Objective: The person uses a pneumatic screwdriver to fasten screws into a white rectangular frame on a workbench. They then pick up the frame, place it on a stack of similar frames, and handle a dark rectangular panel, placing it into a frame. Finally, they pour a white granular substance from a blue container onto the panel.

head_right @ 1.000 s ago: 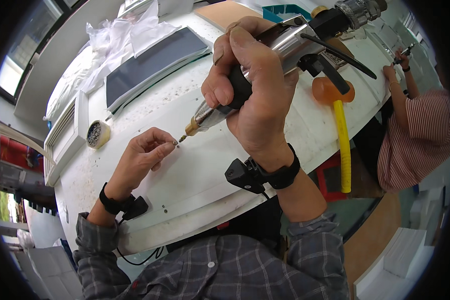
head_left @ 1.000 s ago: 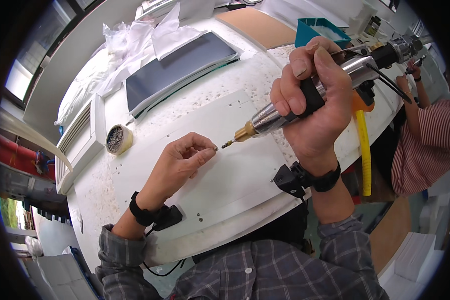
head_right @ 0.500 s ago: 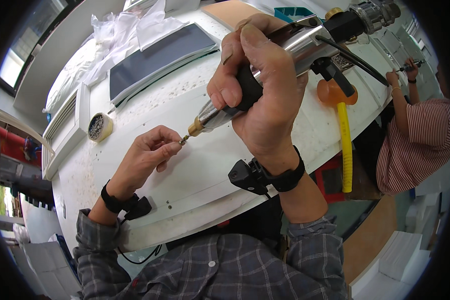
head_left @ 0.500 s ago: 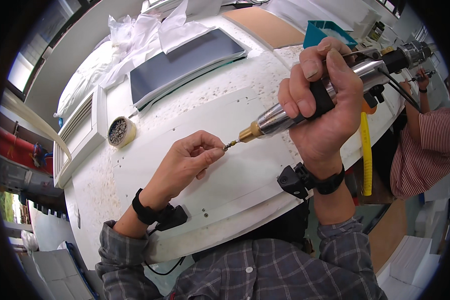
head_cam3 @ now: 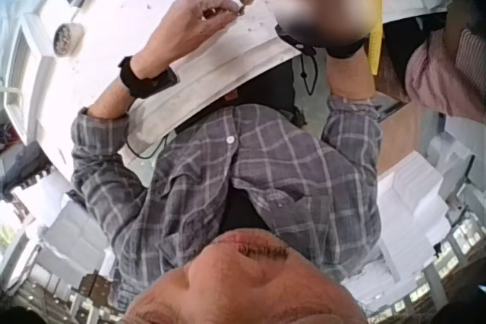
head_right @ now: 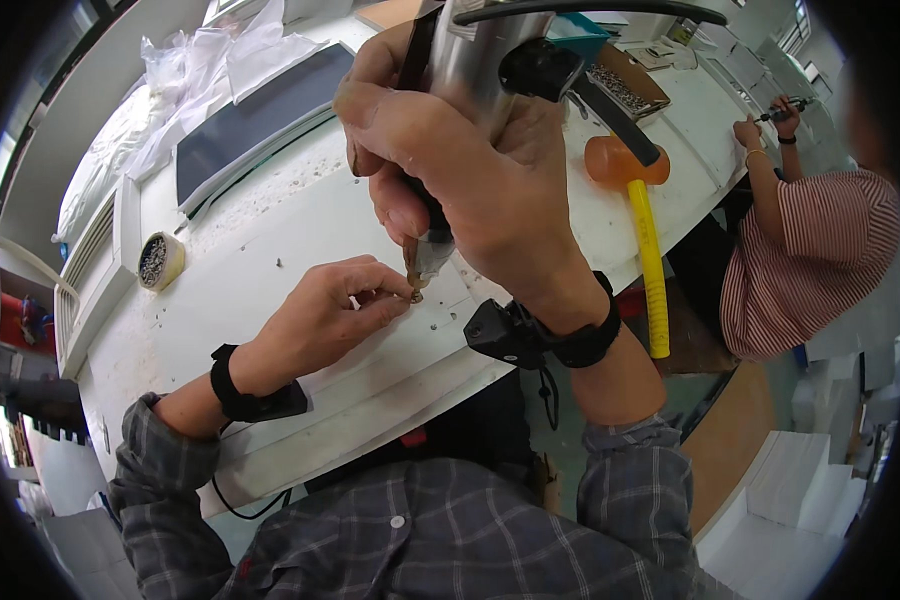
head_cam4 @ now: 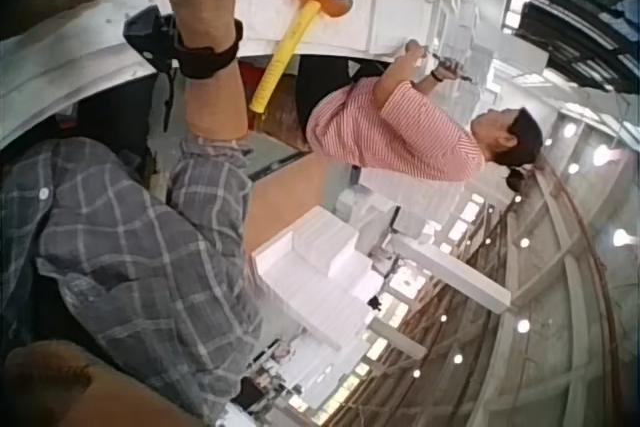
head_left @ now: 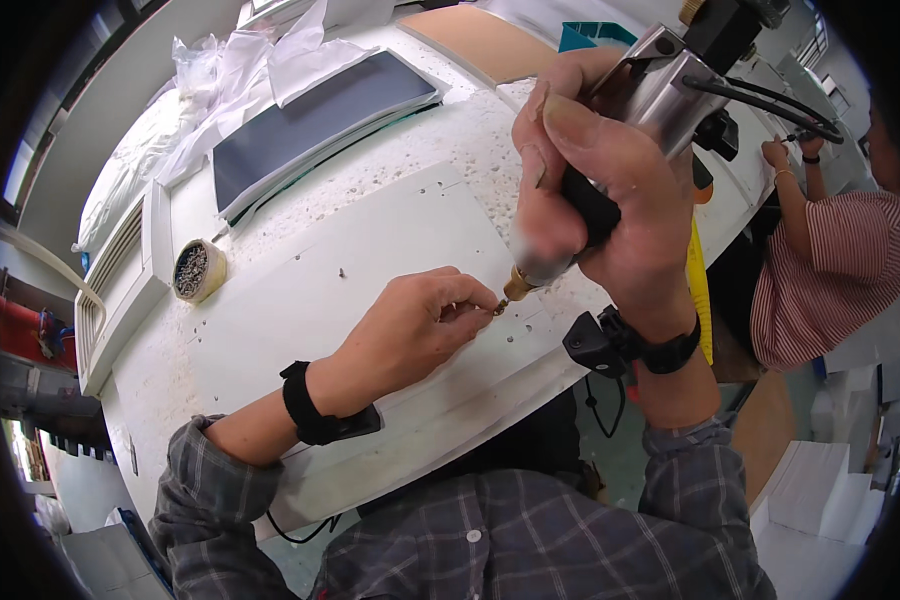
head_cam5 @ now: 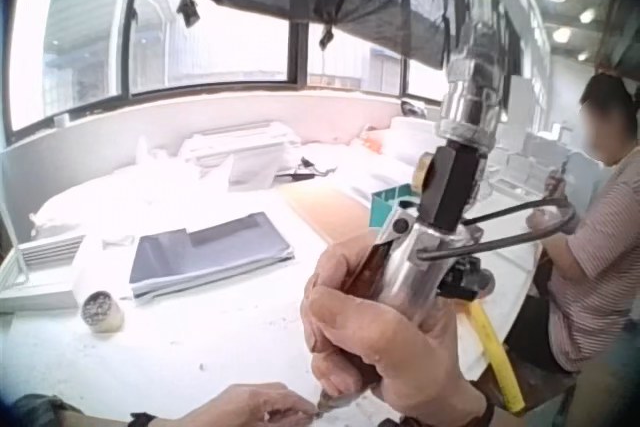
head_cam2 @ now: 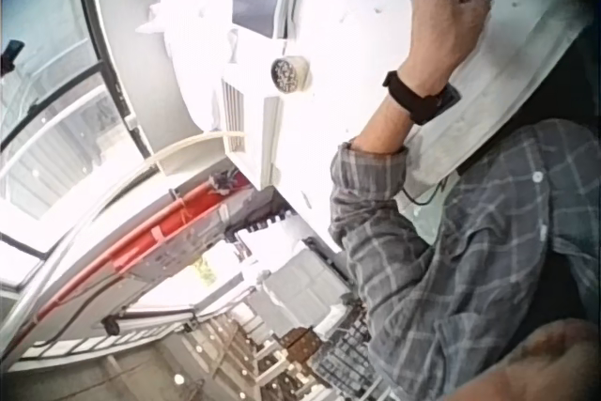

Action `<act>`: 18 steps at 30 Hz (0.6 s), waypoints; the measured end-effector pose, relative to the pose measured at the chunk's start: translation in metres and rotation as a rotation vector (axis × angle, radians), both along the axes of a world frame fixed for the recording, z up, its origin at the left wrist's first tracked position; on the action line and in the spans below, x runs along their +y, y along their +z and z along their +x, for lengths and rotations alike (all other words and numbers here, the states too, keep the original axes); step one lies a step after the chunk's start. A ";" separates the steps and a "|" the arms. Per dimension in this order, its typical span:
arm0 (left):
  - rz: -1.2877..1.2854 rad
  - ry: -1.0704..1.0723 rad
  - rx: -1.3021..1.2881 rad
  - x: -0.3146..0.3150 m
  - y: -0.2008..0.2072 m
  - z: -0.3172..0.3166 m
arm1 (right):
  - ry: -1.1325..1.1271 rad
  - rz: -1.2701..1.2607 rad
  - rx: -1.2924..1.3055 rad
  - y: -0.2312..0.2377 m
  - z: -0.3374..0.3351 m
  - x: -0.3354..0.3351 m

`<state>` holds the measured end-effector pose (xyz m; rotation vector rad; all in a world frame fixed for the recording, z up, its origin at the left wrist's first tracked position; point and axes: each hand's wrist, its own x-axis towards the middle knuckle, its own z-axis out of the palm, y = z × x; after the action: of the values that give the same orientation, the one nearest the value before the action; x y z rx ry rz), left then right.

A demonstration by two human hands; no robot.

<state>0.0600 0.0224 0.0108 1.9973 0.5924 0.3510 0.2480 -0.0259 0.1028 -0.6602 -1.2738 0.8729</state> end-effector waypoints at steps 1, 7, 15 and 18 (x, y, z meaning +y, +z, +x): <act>0.017 -0.018 -0.012 -0.001 -0.002 0.005 | -0.039 -0.004 -0.076 -0.001 0.002 -0.001; 0.105 -0.051 -0.018 -0.005 -0.011 0.016 | -0.075 -0.080 -0.086 -0.011 0.000 -0.015; 0.121 -0.069 -0.032 -0.003 -0.016 0.016 | -0.074 -0.074 -0.079 -0.017 0.003 -0.016; 0.109 -0.076 -0.037 -0.002 -0.018 0.015 | -0.069 -0.064 -0.109 -0.023 0.004 -0.014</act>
<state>0.0750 0.0200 -0.0071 2.1068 0.4813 0.3802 0.2516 -0.0403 0.0802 -0.8069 -1.3168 0.8330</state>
